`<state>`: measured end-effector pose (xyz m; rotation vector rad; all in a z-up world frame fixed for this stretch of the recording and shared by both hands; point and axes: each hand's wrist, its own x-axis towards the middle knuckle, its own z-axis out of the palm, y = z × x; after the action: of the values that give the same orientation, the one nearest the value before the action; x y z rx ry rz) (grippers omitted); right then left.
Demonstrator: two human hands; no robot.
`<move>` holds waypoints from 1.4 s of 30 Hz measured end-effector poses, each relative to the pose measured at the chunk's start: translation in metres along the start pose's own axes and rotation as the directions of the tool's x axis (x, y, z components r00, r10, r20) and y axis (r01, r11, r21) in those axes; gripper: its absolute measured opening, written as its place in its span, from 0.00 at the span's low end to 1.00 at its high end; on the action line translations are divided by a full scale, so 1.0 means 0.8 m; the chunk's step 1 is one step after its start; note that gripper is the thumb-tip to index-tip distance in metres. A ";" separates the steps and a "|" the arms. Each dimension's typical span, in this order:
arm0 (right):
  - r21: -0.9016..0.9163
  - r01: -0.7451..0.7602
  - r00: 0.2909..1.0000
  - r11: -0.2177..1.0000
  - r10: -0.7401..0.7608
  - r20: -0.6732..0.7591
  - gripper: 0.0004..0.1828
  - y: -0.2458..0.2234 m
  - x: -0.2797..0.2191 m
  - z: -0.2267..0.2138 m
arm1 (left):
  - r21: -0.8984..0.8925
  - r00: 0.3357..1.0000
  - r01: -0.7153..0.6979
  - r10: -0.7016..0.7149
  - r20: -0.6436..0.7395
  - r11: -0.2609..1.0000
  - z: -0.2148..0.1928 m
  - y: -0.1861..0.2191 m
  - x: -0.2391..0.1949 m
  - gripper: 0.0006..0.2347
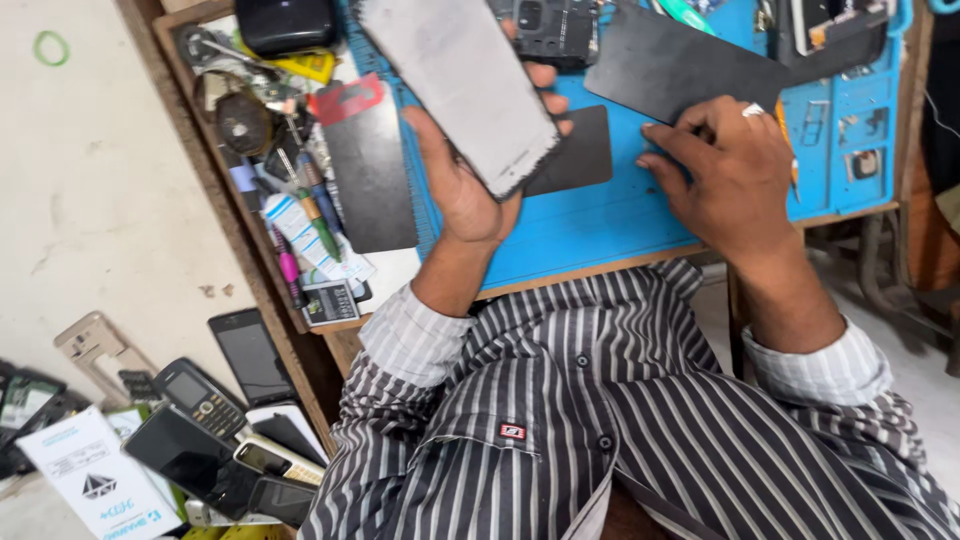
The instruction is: The person removes the back cover of a smartphone, disconnects internal cables, and manipulates the battery and motherboard. They then reassemble the phone by reconnecting cables and replacing the back cover.
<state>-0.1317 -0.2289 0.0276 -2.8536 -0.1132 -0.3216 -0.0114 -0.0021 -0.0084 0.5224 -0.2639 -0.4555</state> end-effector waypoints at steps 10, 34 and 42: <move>0.188 -0.005 0.994 0.982 -0.015 0.106 0.07 -0.006 0.003 -0.006 | -0.043 0.999 0.034 -0.034 -0.004 0.999 0.002 0.008 0.000 0.37; 0.487 0.144 0.980 0.861 -0.057 -0.189 0.06 -0.045 0.086 -0.033 | -0.291 0.916 0.400 -0.370 0.153 0.869 -0.025 0.020 -0.035 0.33; 0.547 0.223 0.953 0.807 -0.064 -0.296 0.05 -0.074 0.156 -0.005 | -0.286 0.892 0.451 -0.425 0.152 0.845 -0.025 0.015 -0.041 0.31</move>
<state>-0.0172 -0.1675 0.0748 -2.1771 -0.3197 -0.5849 -0.0289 0.0311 -0.0230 0.2441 -0.1438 -0.9538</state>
